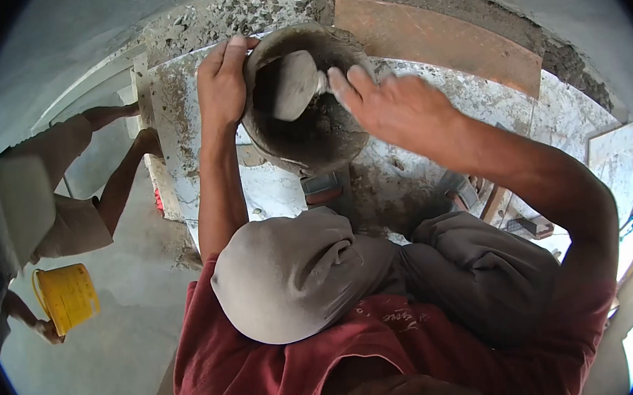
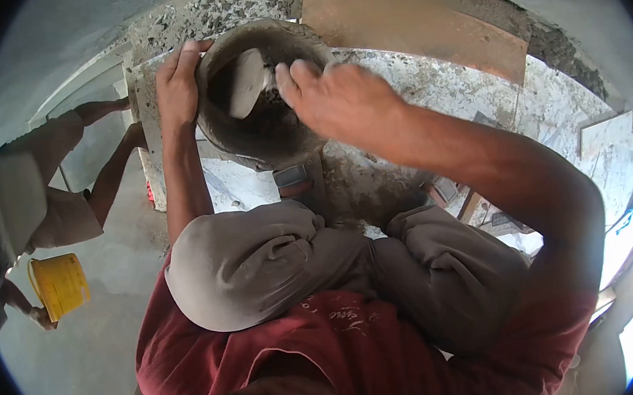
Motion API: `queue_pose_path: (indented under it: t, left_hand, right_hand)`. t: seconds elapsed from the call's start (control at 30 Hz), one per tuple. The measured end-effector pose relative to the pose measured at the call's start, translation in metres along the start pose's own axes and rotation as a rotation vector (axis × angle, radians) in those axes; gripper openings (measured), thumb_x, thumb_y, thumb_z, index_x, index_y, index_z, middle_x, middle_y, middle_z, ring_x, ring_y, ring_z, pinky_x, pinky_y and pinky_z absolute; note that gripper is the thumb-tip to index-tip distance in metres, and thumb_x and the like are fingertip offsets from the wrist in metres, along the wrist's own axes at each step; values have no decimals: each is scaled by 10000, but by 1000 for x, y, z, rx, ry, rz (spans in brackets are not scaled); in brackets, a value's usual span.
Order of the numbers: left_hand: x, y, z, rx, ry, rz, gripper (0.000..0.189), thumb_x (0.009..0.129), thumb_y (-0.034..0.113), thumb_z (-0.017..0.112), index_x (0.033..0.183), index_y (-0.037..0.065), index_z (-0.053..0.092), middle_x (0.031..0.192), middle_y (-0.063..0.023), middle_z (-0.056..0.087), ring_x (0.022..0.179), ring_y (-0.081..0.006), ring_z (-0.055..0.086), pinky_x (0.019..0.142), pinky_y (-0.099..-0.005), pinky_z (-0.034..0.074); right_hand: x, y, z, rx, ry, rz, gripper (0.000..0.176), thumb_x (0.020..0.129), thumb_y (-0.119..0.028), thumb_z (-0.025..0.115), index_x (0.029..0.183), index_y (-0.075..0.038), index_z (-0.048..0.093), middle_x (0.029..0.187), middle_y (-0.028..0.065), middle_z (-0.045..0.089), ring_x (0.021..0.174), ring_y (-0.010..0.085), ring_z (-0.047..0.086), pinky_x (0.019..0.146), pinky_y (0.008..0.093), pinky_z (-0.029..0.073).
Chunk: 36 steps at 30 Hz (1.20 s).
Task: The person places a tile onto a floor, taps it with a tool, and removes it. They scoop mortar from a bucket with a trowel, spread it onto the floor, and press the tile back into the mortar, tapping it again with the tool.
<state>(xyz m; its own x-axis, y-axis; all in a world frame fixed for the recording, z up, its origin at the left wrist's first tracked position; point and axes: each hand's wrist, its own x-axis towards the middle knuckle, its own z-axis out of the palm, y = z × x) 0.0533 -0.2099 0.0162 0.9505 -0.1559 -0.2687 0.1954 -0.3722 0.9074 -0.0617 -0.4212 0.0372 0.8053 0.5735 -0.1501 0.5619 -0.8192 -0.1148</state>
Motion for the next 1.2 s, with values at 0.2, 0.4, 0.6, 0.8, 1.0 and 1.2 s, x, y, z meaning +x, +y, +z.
queue_pose_path:
  t: [0.2, 0.4, 0.6, 0.8, 1.0, 1.2]
  left_hand:
    - [5, 2, 29, 41, 52, 68, 336, 939, 264, 473, 907, -21, 650, 766, -81, 632, 709, -137, 548, 670, -269, 438]
    - [-1, 5, 38, 113, 40, 104, 340, 940, 261, 469, 908, -26, 649, 770, -76, 630, 717, -139, 546, 689, -272, 438]
    - [-7, -4, 21, 14, 106, 73, 336, 944, 259, 471, 917, -25, 649, 754, -52, 615, 701, -118, 517, 661, -259, 423]
    - [-12, 10, 39, 68, 104, 69, 341, 948, 269, 473, 918, -22, 647, 716, -33, 586, 672, -101, 491, 636, -251, 412]
    - [-17, -2, 43, 48, 115, 99, 345, 949, 267, 470, 906, -29, 642, 690, -31, 575, 646, -97, 478, 605, -250, 404]
    - [-33, 2, 34, -26, 123, 69, 326, 953, 254, 470, 907, -21, 640, 666, 0, 543, 623, -72, 444, 574, -219, 374]
  right_hand:
    - [-21, 2, 59, 208, -345, 149, 493, 829, 8, 407, 1283, 158, 290, 813, 261, 562, 633, 354, 627, 529, 413, 527]
    - [-7, 19, 30, 384, -219, 224, 381, 841, -37, 408, 1178, 137, 373, 872, 308, 562, 679, 399, 622, 583, 465, 512]
    - [-24, 8, 45, 439, -451, 65, 357, 801, -12, 405, 1121, 147, 410, 804, 286, 587, 724, 400, 623, 638, 451, 510]
    - [-12, 4, 60, 402, -275, 27, 335, 754, 12, 456, 1042, 182, 426, 672, 256, 594, 636, 396, 622, 562, 447, 507]
    - [3, 27, 37, 500, -344, 269, 382, 740, -17, 466, 1051, 201, 432, 728, 281, 611, 706, 402, 635, 602, 454, 506]
    - [-8, 6, 68, 639, -484, 167, 401, 771, -55, 451, 1085, 194, 443, 757, 310, 608, 705, 366, 650, 638, 414, 511]
